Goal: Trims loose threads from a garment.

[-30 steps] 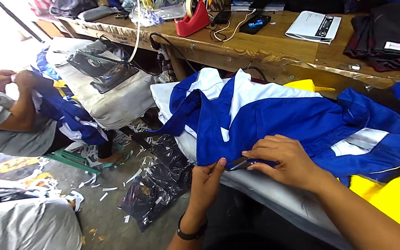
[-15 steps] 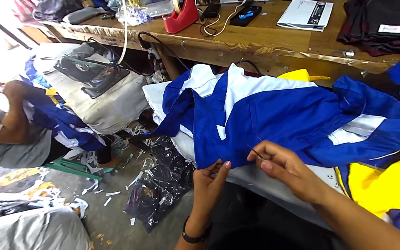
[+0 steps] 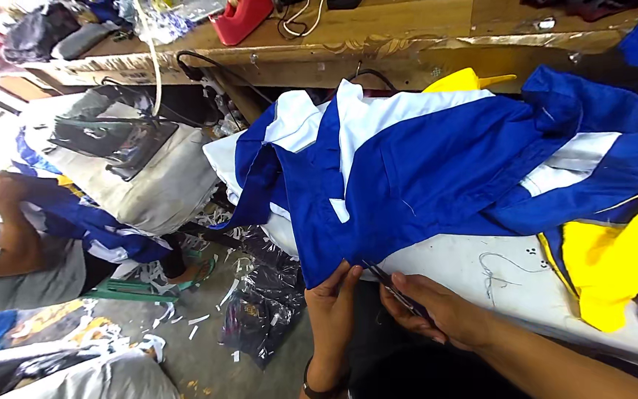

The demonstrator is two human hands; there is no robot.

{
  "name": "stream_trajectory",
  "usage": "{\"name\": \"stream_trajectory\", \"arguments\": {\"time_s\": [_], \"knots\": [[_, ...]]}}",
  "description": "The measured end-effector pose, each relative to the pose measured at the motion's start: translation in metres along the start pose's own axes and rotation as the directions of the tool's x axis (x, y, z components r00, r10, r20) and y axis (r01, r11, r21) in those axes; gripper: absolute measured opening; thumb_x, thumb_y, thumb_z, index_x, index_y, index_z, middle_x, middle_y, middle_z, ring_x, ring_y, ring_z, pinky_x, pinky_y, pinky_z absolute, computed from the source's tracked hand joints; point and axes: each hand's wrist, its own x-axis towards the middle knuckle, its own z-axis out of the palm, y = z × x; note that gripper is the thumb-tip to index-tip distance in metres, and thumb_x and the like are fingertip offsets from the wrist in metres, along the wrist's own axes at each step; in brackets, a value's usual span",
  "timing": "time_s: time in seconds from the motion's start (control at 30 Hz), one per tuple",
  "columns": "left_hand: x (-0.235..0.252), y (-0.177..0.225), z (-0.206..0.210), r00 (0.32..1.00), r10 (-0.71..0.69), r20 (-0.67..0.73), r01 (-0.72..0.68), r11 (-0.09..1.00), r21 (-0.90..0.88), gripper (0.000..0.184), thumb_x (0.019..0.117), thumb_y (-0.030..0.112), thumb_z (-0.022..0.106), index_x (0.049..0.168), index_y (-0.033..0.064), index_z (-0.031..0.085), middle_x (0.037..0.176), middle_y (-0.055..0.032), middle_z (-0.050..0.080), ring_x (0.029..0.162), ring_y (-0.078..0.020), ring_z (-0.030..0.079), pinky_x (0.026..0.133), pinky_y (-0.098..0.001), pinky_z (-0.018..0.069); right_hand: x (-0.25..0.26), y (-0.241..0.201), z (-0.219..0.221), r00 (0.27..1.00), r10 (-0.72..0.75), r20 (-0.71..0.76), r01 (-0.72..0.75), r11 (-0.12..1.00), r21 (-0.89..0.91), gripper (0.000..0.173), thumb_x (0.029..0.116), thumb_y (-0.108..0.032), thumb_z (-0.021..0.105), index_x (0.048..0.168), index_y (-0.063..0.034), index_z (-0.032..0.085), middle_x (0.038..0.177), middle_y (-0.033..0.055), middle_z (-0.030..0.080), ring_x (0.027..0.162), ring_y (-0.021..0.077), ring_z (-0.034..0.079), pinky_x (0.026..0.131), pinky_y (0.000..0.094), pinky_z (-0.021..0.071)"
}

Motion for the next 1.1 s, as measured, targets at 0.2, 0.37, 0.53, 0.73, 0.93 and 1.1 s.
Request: {"name": "stream_trajectory", "arguments": {"time_s": [0.2,0.37,0.53,0.73,0.93,1.1], "knots": [[0.001,-0.001,0.002,1.0,0.009,-0.011,-0.009,1.0,0.0,0.014,0.0953,0.001,0.065,0.101,0.0032,0.078,0.096,0.0017,0.078,0.089,-0.0068,0.073,0.084,-0.0268,0.0613,0.001,0.001,-0.002,1.0,0.014,-0.016,-0.014,1.0,-0.005,0.042,0.111,-0.045,0.032,0.083,-0.0202,0.052,0.059,-0.0132,0.037,0.041,-0.0061,0.03,0.037,0.0101,0.0248],[0.001,-0.002,0.003,1.0,0.026,-0.013,-0.025,1.0,0.017,0.014,0.0947,0.0,0.065,0.1,0.0028,0.078,0.094,0.0023,0.078,0.086,-0.0058,0.073,0.082,-0.0254,0.0612,0.002,0.001,-0.003,0.999,0.024,-0.03,-0.025,0.999,-0.034,0.042,0.1114,-0.042,0.031,0.082,-0.0201,0.052,0.058,-0.0133,0.037,0.041,-0.006,0.029,0.037,0.0105,0.0239],[0.001,-0.003,0.003,0.999,0.04,-0.022,-0.039,0.999,0.032,0.013,0.0942,0.0,0.066,0.098,0.0034,0.078,0.093,0.0029,0.078,0.086,-0.0052,0.073,0.083,-0.025,0.0609,0.003,0.002,-0.003,0.999,0.031,-0.044,-0.033,0.999,-0.031,0.042,0.1113,-0.042,0.031,0.082,-0.0199,0.052,0.058,-0.0132,0.037,0.041,-0.0061,0.03,0.037,0.0101,0.0246],[-0.002,-0.009,0.011,0.988,0.139,-0.072,-0.131,0.985,0.109,0.01,0.0943,0.002,0.066,0.096,0.0033,0.076,0.092,0.0054,0.077,0.088,-0.0031,0.072,0.085,-0.0241,0.0603,0.003,-0.003,0.006,0.988,0.068,-0.137,-0.064,0.997,0.033,0.045,0.1111,-0.04,0.033,0.077,-0.019,0.052,0.056,-0.0119,0.038,0.039,-0.0052,0.031,0.036,0.0108,0.0256],[0.0,-0.013,0.017,0.949,0.299,-0.095,-0.276,0.939,0.204,0.01,0.0984,0.008,0.063,0.097,0.0054,0.073,0.091,0.0103,0.074,0.088,0.0032,0.069,0.082,-0.017,0.0576,0.006,-0.01,0.008,0.98,0.181,0.079,-0.197,0.867,0.458,0.047,0.1089,-0.05,0.037,0.08,-0.016,0.053,0.057,-0.0091,0.041,0.038,-0.0042,0.036,0.035,0.0105,0.033],[0.0,-0.016,0.019,0.941,0.322,-0.103,-0.292,0.928,0.233,0.012,0.0991,0.007,0.061,0.095,0.003,0.071,0.087,0.0098,0.072,0.085,0.0044,0.068,0.08,-0.016,0.0571,0.01,-0.003,0.017,0.974,-0.014,-0.228,0.006,0.999,-0.036,0.039,0.1092,-0.037,0.044,0.076,-0.0196,0.055,0.057,-0.0133,0.042,0.043,-0.0062,0.035,0.039,0.011,0.0284]]}}
